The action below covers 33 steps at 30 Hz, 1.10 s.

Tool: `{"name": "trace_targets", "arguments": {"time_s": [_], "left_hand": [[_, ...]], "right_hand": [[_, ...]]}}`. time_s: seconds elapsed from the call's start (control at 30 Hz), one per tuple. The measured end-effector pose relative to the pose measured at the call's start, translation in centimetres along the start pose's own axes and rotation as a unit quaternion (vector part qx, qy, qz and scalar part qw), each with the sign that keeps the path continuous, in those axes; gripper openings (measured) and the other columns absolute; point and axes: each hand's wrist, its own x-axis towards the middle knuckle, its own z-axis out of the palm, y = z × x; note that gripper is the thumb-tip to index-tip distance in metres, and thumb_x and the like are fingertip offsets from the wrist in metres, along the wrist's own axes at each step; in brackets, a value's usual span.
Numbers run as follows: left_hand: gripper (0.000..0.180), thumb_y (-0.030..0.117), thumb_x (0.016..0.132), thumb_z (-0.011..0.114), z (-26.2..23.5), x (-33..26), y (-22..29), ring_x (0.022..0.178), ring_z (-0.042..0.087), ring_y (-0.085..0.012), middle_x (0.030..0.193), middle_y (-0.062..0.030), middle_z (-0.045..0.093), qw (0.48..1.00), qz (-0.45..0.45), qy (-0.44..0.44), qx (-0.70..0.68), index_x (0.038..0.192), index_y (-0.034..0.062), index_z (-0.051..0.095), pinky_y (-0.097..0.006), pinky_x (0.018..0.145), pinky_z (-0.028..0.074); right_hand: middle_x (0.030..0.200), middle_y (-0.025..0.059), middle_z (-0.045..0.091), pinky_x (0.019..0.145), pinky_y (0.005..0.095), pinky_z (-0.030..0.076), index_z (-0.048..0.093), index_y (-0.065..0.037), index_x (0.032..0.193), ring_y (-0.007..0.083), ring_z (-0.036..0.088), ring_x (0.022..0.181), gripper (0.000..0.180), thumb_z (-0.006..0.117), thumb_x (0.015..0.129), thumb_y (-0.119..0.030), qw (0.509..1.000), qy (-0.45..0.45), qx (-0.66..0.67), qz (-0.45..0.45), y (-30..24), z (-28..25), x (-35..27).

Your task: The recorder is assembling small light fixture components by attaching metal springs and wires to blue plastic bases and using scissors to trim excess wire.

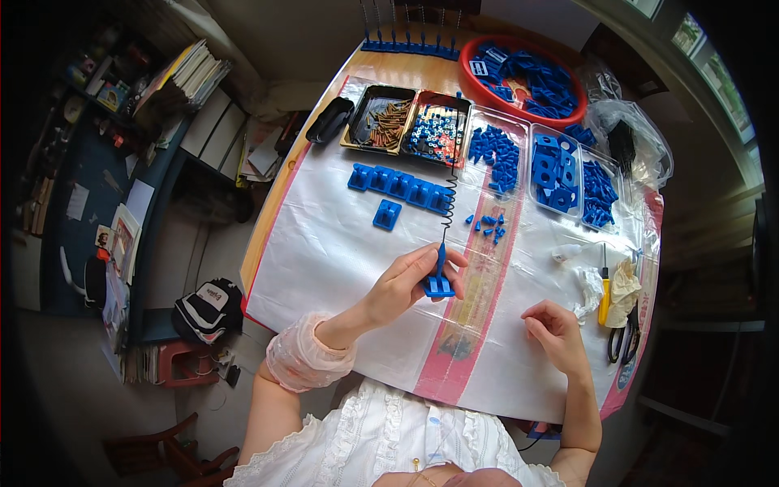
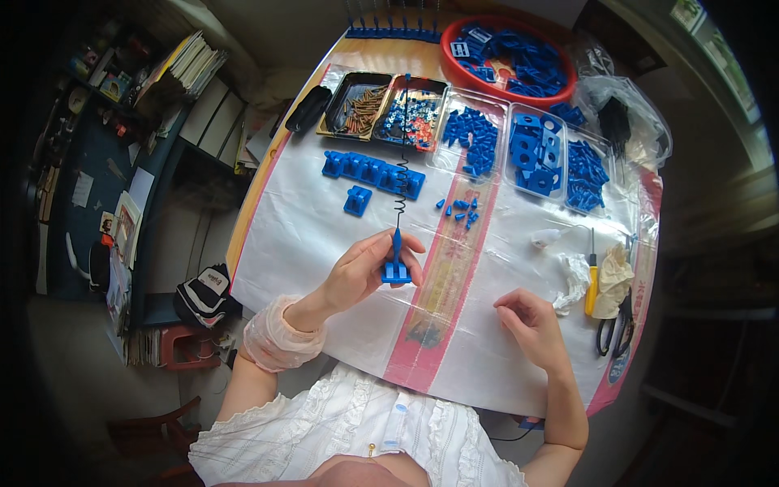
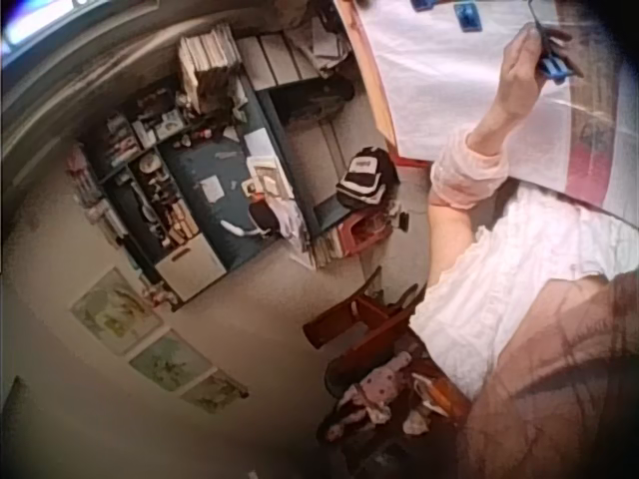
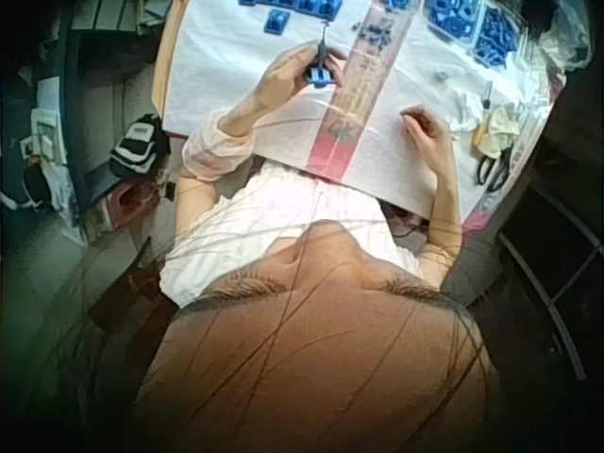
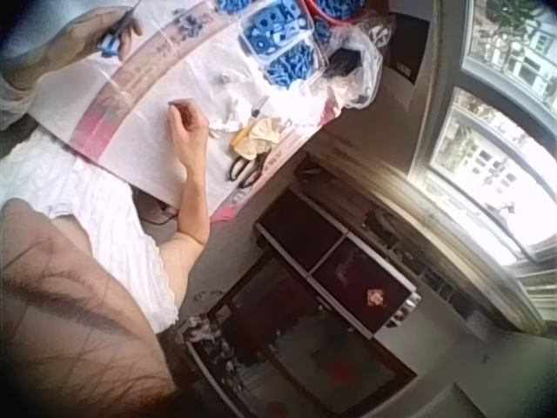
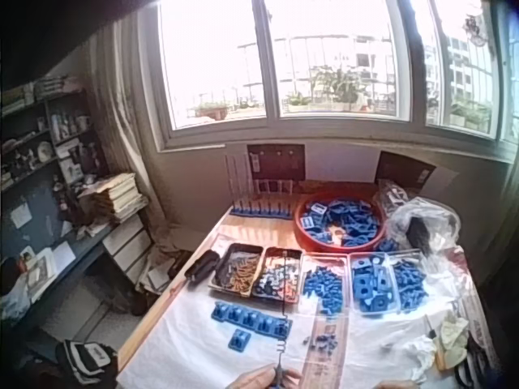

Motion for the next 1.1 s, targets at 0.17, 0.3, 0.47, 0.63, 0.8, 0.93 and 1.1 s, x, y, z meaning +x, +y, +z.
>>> {"name": "trace_targets", "arguments": {"time_s": [0.17,0.3,0.47,0.63,0.8,0.93,1.1], "left_hand": [[0.037,0.032,0.11,0.033,-1.3,-0.2,-0.4,0.086,0.061,-0.0128,0.09,-0.0126,0.066,0.997,-0.026,-0.015,0.068,0.112,0.0013,0.054,-0.025,0.077,0.046],[0.029,0.027,0.109,0.036,-1.3,-0.3,-0.8,0.09,0.061,-0.0131,0.093,-0.011,0.064,0.999,-0.029,-0.022,0.04,0.113,0.0022,0.051,-0.025,0.078,0.046],[0.026,0.024,0.109,0.036,-0.6,-0.2,-0.8,0.093,0.061,-0.0138,0.098,-0.0112,0.064,0.999,-0.036,0.002,0.012,0.118,0.0019,0.048,-0.025,0.079,0.046],[0.031,0.028,0.109,0.037,-1.1,-0.1,-0.7,0.084,0.062,-0.0123,0.09,-0.0087,0.065,0.997,-0.04,0.013,0.058,0.108,0.0023,0.053,-0.023,0.074,0.047],[0.044,0.038,0.109,0.034,-1.3,-0.3,-0.5,0.071,0.062,-0.0117,0.078,-0.0076,0.065,0.997,-0.044,0.029,0.053,0.097,0.0031,0.057,-0.023,0.066,0.047],[0.051,0.045,0.108,0.031,-1.5,-0.2,-0.7,0.069,0.062,-0.012,0.077,-0.0091,0.065,0.998,-0.045,0.032,0.031,0.098,0.0032,0.058,-0.024,0.065,0.047],[0.049,0.045,0.108,0.033,-0.9,0.0,0.0,0.07,0.061,-0.0106,0.077,-0.0088,0.066,0.997,-0.062,0.042,-0.01,0.102,0.0037,0.059,-0.023,0.064,0.045]], "right_hand": [[0.081,-0.0018,0.061,0.065,0.0194,0.044,0.065,0.002,0.099,0.0033,0.055,0.074,0.008,0.061,0.093,-0.002,1.0,0.0,0.005,0.002,0.0,0.0,-0.1],[0.081,-0.0018,0.061,0.065,0.0195,0.043,0.065,0.002,0.099,0.0034,0.055,0.074,0.008,0.061,0.092,-0.002,1.0,0.0,-0.001,-0.001,-0.1,0.1,-0.1],[0.081,-0.0019,0.062,0.065,0.0193,0.043,0.065,0.002,0.098,0.0033,0.055,0.073,0.008,0.062,0.092,-0.002,1.0,0.003,-0.003,0.001,-0.2,0.2,-0.1],[0.081,-0.0019,0.062,0.065,0.0192,0.043,0.065,0.002,0.099,0.0031,0.055,0.074,0.008,0.062,0.092,-0.002,1.0,0.002,-0.01,0.001,0.1,0.0,0.0],[0.08,-0.0022,0.062,0.064,0.019,0.043,0.065,0.001,0.099,0.0028,0.055,0.073,0.008,0.062,0.092,-0.002,1.0,0.004,-0.009,-0.002,0.0,0.1,0.0],[0.079,-0.0024,0.062,0.064,0.0189,0.043,0.066,0.001,0.099,0.0028,0.055,0.072,0.008,0.062,0.092,-0.002,1.0,0.005,-0.008,0.002,0.1,0.1,-0.1],[0.079,-0.0023,0.062,0.063,0.019,0.042,0.066,0.001,0.099,0.0026,0.054,0.072,0.008,0.062,0.092,-0.002,1.0,0.007,-0.013,0.0,0.3,0.1,-0.1]]}}
